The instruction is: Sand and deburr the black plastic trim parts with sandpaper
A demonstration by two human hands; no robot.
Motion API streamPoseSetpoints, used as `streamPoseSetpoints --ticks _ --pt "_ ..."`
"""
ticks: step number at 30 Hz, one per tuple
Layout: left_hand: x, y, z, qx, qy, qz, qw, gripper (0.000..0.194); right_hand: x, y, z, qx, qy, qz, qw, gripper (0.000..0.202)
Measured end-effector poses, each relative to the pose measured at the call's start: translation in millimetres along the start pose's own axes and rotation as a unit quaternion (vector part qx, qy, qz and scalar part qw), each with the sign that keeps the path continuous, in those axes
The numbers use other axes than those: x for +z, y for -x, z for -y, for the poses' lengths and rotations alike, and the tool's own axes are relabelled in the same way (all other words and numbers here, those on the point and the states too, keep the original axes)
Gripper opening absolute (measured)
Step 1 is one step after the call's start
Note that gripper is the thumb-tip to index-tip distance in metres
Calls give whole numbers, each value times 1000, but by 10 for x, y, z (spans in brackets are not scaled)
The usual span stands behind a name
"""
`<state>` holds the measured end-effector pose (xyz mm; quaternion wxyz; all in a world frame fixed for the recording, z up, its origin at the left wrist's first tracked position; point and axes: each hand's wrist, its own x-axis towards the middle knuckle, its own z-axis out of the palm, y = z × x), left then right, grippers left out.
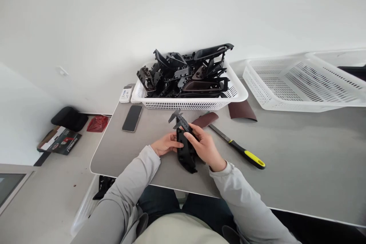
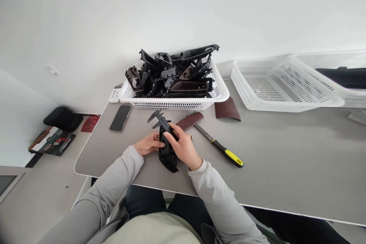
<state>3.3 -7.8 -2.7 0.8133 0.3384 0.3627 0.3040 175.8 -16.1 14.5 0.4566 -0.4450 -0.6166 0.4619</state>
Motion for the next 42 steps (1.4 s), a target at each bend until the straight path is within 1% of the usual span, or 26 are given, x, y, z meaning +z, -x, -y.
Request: streamPoseSetpoints --ticks 2,4,5,8,11,15,18,21,25,29,34,42 --pt "-49 7 -29 41 30 -28 998 39 -40 3 11 -17 25 -59 998 47" --pt "-117 15 -70 83 70 -57 992 32 -125 0 25 -22 64 -114 991 49" --pt "-150 18 -93 104 94 -74 987 30 -174 1 32 -21 91 -120 988 50" --pt "-217 17 -153 161 173 -126 963 35 -296 22 46 -28 168 -92 981 47" --pt "-215 9 -189 194 215 -156 944 35 -332 59 45 -37 232 -65 970 44" --pt "-149 8 -207 204 206 -176 941 26 -297 80 7 -25 279 -23 960 46" --pt "-99 13 -217 215 191 -196 938 24 -282 79 -30 -24 295 -9 955 50" --pt "-74 15 -227 223 163 -210 938 22 -288 84 -43 -15 316 -9 949 53" --pt "-87 10 -224 226 138 -235 935 18 -294 97 -36 -13 349 -8 937 54" --pt "-118 4 -207 225 119 -239 937 15 -284 98 -43 -11 376 -26 926 53" --pt "-120 1 -199 226 123 -242 935 17 -269 102 -59 -5 385 -24 923 54" --pt "-59 22 -238 226 137 -245 933 17 -259 114 -66 -7 400 -26 916 55"
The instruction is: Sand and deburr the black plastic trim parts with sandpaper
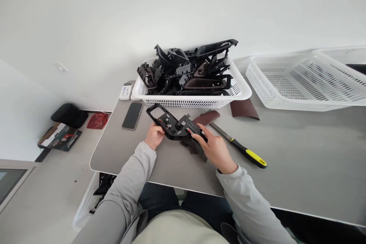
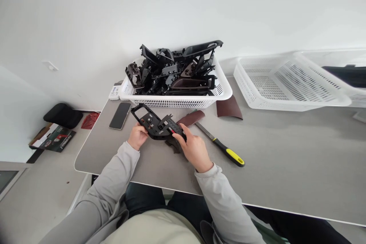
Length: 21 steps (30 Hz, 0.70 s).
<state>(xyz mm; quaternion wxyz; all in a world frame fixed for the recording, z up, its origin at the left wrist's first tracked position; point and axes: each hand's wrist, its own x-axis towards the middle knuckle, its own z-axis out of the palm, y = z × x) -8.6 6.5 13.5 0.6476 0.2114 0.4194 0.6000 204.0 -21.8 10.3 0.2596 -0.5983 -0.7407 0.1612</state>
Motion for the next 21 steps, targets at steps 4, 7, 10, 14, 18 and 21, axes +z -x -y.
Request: streamPoseSetpoints --ticks 4,7,10,14,18,21 --pt "7 4 -8 0 3 4 1000 16 4 4 9 1 1 1 1000 53" --pt "8 2 -8 -2 9 4 1000 17 15 7 10 4 -1 0 1000 49" --pt "8 -3 -4 -1 11 1 1000 18 31 11 1 5 -6 3 1000 48" --pt "-10 -14 13 -2 11 2 1000 19 41 17 -14 10 -7 -6 1000 49" --pt "-38 -26 33 0 15 4 1000 21 22 18 -1 21 -20 -15 999 51" --pt "-54 -34 43 -8 20 0 1000 21 9 11 32 27 -36 -18 999 47"
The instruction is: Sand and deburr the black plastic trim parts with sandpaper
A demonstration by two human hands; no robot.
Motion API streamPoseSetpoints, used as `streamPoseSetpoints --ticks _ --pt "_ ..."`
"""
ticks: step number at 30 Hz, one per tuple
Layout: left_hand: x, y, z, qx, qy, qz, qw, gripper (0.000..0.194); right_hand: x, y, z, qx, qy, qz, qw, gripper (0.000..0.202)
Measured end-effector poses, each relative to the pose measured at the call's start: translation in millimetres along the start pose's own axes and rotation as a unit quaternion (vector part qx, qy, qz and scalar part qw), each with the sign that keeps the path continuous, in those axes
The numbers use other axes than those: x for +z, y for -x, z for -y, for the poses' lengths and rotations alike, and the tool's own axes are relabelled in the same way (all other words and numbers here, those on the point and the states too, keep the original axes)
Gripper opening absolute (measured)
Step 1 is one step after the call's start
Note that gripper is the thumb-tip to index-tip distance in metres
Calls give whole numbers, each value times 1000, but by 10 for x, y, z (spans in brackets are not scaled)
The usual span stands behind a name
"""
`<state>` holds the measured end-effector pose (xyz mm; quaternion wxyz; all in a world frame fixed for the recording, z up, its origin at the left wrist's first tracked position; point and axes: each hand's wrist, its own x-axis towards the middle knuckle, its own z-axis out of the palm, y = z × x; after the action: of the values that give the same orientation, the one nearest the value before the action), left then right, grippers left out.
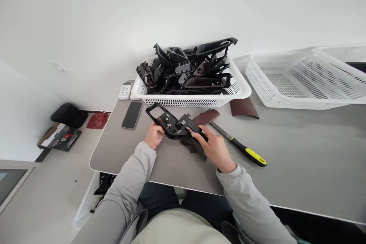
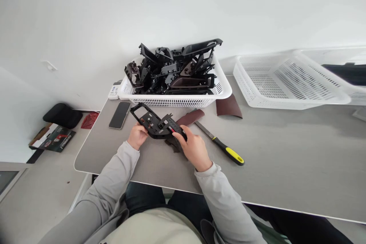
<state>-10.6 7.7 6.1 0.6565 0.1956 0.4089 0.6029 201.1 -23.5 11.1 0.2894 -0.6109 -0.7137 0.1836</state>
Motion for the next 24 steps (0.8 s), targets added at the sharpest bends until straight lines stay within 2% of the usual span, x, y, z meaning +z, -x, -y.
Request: streamPoseSetpoints --ticks 4,9,11,15,18,21,24 --pt "-17 -13 11 -4 3 4 1000 25 6 -26 29 5 -7 -13 1000 44" --pt "-13 -17 2 -5 2 15 1000 26 -19 -58 6 29 -35 -75 996 49" --pt "1 -8 -8 -2 5 16 1000 26 -27 -46 11 15 -56 -60 997 49" --pt "19 5 -17 12 2 23 1000 25 5 11 68 -26 -65 9 998 46" --pt "7 -1 -8 22 -2 14 1000 26 48 38 110 -7 -85 20 996 49" --pt "-11 -8 26 22 -18 27 999 25 89 38 140 22 -177 32 983 49" --pt "-8 15 86 13 -35 73 997 23 134 22 166 46 -281 34 958 51"
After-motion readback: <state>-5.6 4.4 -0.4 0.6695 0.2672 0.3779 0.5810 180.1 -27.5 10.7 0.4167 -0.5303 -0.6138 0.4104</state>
